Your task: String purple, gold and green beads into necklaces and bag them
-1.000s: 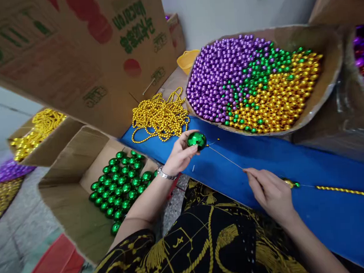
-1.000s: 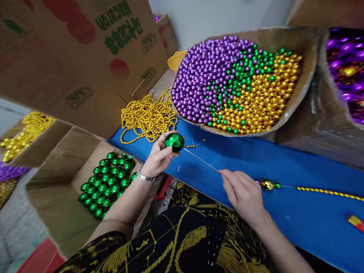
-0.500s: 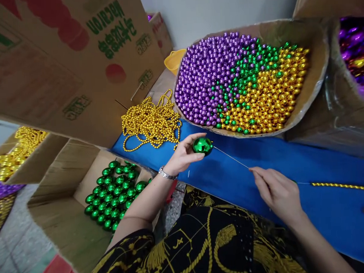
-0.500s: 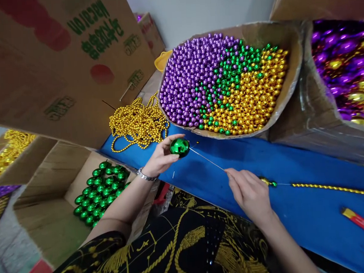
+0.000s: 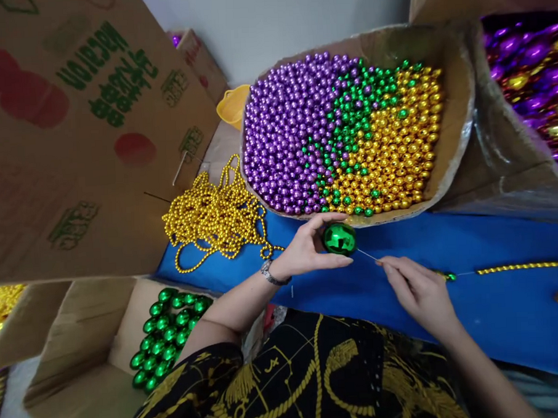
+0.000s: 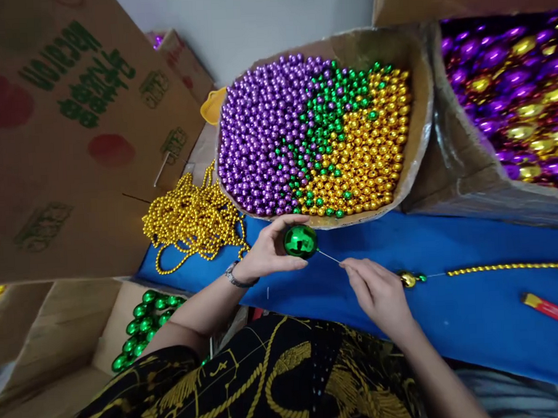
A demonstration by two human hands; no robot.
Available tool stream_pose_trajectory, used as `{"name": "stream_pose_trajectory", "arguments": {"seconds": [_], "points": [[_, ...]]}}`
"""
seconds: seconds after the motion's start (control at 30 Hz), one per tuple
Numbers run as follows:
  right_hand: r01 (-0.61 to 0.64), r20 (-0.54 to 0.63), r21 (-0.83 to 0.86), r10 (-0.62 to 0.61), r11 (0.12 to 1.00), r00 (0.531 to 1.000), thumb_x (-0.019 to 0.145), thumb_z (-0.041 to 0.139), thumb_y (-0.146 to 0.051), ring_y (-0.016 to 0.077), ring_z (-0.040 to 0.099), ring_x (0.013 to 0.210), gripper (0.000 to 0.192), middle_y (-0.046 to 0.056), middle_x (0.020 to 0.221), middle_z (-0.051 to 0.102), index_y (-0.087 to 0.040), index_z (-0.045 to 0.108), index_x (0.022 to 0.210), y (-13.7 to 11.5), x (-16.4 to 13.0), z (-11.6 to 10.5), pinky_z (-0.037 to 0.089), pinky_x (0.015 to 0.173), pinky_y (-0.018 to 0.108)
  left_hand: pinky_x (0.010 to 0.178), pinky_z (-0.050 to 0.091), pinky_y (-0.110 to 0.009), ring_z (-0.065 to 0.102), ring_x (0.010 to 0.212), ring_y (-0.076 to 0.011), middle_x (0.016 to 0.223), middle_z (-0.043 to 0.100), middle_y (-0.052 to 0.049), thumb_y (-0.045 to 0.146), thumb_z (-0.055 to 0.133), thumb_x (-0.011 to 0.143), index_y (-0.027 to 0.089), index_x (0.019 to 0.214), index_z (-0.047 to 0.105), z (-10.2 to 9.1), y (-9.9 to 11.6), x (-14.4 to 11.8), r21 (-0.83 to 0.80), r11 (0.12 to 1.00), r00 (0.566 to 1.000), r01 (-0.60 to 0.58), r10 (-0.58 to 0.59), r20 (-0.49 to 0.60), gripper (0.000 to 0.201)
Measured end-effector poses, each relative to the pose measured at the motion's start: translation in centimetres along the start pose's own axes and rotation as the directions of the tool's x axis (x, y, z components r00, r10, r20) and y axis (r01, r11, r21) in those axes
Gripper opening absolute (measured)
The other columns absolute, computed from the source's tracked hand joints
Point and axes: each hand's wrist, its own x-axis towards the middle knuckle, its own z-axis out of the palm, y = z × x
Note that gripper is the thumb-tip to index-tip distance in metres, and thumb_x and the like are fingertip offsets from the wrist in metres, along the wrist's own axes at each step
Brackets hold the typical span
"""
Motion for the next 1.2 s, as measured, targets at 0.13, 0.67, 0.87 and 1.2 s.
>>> {"name": "stream_pose_trajectory", "arguments": {"seconds": [0.13, 0.67, 0.87, 1.2], "points": [[-0.073, -0.055, -0.004, 0.072, 0.997, 0.996, 0.094, 0.051, -0.018, 0.0127, 0.069, 0.074, 0.016, 0.001, 0.087, 0.073, -0.021, 0.065, 0.101, 0.0, -0.7, 0.1, 0.053, 0.069, 0.023, 0.084, 0.057, -0.033, 0.067, 0.096, -0.0181, 0.106, 0.066, -0.007, 0.021, 0.089, 0.059, 0.021, 0.116, 0.055, 1.0, -0.5, 1.1, -0.15, 0.987, 0.997, 0.066, -0.061, 0.038, 0.066], [-0.013, -0.11, -0.012, 0.011, 1.0, 0.994, 0.093, 0.051, -0.014, 0.0131, 0.067, 0.074, 0.016, 0.003, 0.087, 0.072, -0.02, 0.063, 0.103, 0.9, -3.6, -1.5, 0.051, 0.069, 0.023, 0.087, 0.056, -0.037, 0.065, 0.099, -0.0212, 0.111, 0.065, -0.01, 0.025, 0.089, 0.06, 0.021, 0.124, 0.056, 5.9, -0.5, 0.0, -0.075, 0.994, 0.99, 0.075, -0.065, 0.129, 0.072], [-0.035, -0.134, 0.038, 0.04, 0.999, 0.99, 0.094, 0.051, -0.014, 0.0111, 0.061, 0.064, 0.012, 0.0, 0.075, 0.063, -0.02, 0.061, 0.097, 2.4, -3.9, -2.9, 0.048, 0.062, 0.022, 0.088, 0.056, -0.034, 0.064, 0.109, -0.0217, 0.123, 0.063, -0.012, 0.04, 0.07, 0.083, 0.023, 0.129, 0.056, 6.2, -0.2, 0.8, -0.086, 0.996, 1.0, -0.023, 0.024, 0.008, 0.051], [-0.009, -0.183, 0.101, 0.027, 0.995, 0.983, 0.094, 0.052, -0.015, 0.0102, 0.063, 0.068, 0.011, 0.0, 0.08, 0.066, -0.02, 0.06, 0.098, 6.5, -3.8, -5.1, 0.048, 0.065, 0.02, 0.083, 0.05, -0.035, 0.065, 0.095, -0.0223, 0.102, 0.071, -0.013, 0.017, 0.053, 0.09, 0.012, 0.104, 0.067, 5.7, -1.1, 13.4, 0.933, 0.34, 0.993, -0.116, 0.023, 0.115, 0.02]]}}
